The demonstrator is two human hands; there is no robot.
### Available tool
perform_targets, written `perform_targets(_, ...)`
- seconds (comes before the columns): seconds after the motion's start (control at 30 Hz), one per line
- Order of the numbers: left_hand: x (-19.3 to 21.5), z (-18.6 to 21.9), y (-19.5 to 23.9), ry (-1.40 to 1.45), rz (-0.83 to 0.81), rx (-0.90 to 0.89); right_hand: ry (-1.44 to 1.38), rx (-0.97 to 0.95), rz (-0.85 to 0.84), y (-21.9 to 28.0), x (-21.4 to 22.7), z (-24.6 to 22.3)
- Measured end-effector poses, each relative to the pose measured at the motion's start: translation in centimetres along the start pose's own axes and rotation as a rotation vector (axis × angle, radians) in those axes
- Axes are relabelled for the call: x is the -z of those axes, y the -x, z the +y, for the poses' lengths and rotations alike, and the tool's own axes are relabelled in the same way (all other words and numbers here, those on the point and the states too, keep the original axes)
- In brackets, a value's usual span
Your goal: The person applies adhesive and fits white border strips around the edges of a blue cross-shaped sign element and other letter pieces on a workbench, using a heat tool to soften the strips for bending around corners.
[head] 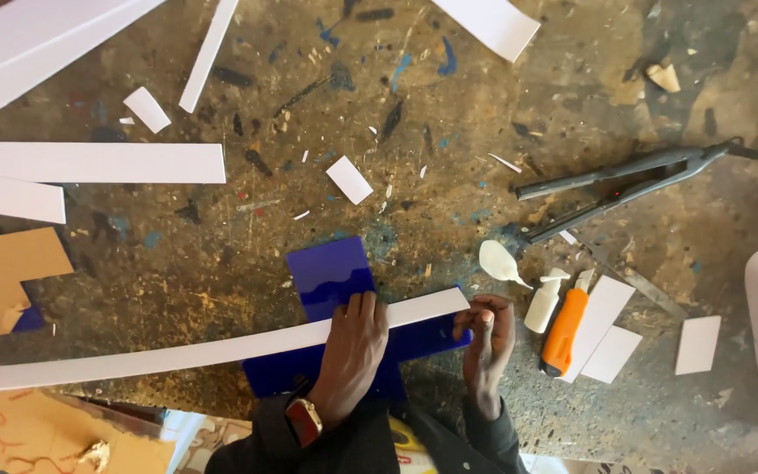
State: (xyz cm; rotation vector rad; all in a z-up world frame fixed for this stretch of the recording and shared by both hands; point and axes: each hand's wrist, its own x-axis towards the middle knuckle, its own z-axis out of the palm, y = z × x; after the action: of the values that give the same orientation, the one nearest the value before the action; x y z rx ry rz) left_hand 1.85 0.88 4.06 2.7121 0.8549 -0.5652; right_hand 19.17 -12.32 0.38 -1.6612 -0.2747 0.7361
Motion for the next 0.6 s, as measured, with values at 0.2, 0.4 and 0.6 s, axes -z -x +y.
perform_targets(0.2,0.2,-0.1,-0.4,-0.01,0.057,-0.001,0.134,0.036,0.044,-0.1,-2.0,-0.2)
perform_targets(0.4,0.4,-0.2,-0.6,0.025,0.045,-0.005,0.042,0.029,0.014,-0.1,-1.4,0.5)
perform_targets(0.6,0.2,-0.1,-0.5,0.017,0.064,0.006,0.019,0.048,0.036,0.0,-1.5,1.1)
